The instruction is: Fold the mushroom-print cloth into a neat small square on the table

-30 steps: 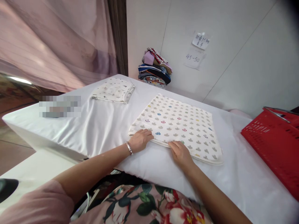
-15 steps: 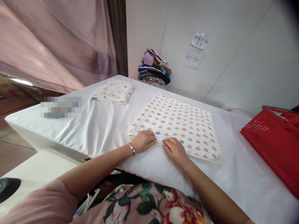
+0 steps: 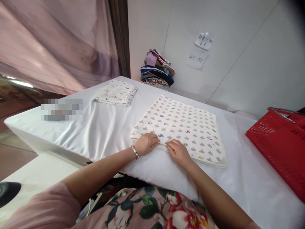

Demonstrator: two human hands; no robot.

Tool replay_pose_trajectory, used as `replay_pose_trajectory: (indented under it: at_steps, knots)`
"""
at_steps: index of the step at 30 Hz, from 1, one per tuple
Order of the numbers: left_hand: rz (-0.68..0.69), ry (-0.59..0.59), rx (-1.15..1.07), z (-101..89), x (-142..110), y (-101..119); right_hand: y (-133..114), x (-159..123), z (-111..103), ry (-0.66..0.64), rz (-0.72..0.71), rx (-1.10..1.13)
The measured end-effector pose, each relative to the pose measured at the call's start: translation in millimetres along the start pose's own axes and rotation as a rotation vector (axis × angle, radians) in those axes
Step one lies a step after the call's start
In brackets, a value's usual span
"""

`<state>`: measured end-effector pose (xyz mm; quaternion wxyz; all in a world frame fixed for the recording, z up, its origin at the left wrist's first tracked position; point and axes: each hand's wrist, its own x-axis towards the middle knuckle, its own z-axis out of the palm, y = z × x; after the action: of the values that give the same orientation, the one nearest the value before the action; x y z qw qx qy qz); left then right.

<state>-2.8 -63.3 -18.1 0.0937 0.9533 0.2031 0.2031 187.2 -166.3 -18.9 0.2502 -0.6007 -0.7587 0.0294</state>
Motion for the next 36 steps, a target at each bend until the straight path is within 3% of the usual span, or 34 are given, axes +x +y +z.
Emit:
replay_pose_trajectory:
  at_steps: [7, 12, 24, 36]
  knots:
    - [0.049, 0.064, 0.063, 0.4, -1, 0, 1, -4, 7, 0.107, 0.01, 0.079]
    - [0.157, 0.052, 0.217, 1.2, 1, 0, -1, -3, 8, 0.172, -0.08, -0.031]
    - [0.14, -0.027, 0.2, -0.9, -5, 2, 2, -8, 7, 0.036, -0.129, -0.026]
    - [0.089, -0.052, 0.112, -2.4, -9, 0, 1, -8, 5, 0.041, -0.115, -0.014]
